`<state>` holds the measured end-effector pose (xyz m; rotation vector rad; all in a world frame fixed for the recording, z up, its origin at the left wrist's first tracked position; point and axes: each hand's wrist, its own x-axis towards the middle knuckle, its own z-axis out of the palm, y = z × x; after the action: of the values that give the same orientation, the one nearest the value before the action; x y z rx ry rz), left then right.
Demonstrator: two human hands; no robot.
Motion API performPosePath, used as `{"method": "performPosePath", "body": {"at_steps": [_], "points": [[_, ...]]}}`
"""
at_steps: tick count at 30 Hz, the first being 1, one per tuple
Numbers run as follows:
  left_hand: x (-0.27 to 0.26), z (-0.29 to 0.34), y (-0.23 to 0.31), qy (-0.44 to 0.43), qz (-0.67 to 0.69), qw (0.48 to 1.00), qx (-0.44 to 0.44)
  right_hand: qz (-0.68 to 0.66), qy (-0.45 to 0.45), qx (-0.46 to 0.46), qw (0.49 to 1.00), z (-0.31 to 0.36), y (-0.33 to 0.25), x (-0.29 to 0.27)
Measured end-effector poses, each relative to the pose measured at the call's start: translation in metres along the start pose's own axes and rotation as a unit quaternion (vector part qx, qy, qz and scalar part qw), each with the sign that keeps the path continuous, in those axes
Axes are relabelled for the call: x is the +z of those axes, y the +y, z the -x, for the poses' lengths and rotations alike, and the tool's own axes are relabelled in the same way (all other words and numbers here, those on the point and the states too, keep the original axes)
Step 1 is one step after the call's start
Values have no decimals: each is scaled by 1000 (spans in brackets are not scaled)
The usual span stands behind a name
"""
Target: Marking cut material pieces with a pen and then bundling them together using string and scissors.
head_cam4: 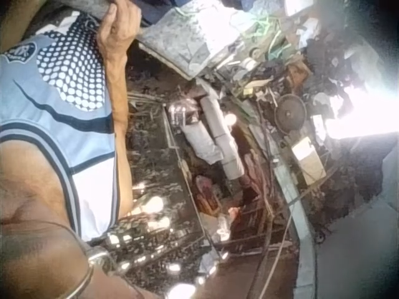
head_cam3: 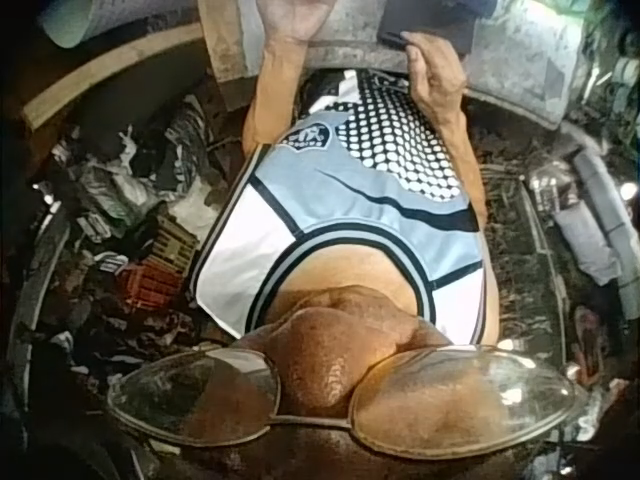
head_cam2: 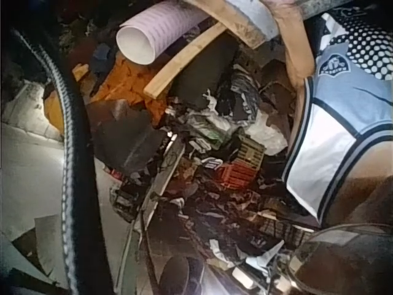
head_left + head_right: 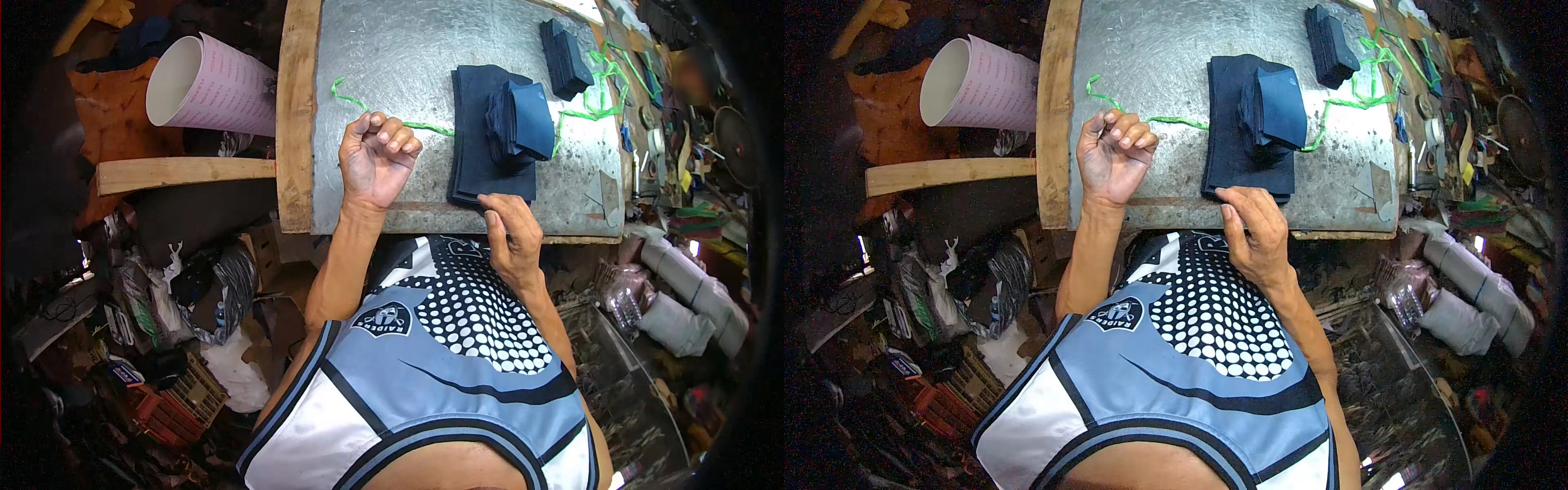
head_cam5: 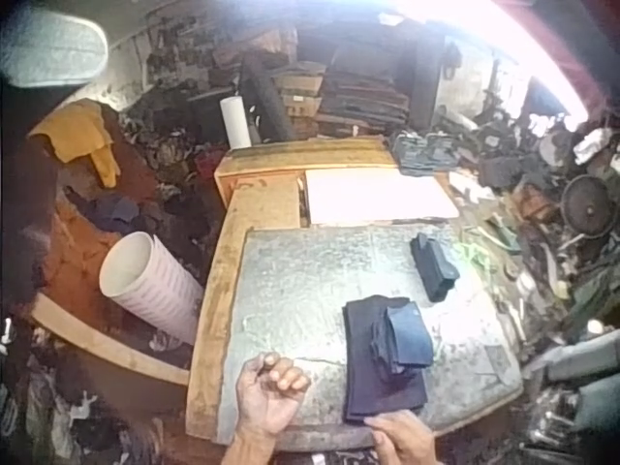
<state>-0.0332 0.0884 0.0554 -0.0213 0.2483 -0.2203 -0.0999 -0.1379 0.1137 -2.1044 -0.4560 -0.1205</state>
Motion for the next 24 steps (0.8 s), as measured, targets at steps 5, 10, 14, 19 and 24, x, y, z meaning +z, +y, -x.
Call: {"method": "performPosePath", "body": {"at_steps": [5, 10, 14, 19, 24], "points": [[16, 12, -11, 12, -64, 998, 7, -10, 4, -13, 1000, -8, -8, -3], [61, 54, -61, -101, -128, 981, -107, -108, 46, -75, 990, -31, -26, -20], [69, 64, -91, -68, -146, 976, -144, -181, 46, -66, 980, -29, -34, -44], [64, 65, -132, -57, -3, 982, -180, -165, 41, -55, 984, -13, -22, -72], [58, 49, -172, -36, 37, 983, -178, -170, 35, -28, 984, -8, 15, -95]]}}
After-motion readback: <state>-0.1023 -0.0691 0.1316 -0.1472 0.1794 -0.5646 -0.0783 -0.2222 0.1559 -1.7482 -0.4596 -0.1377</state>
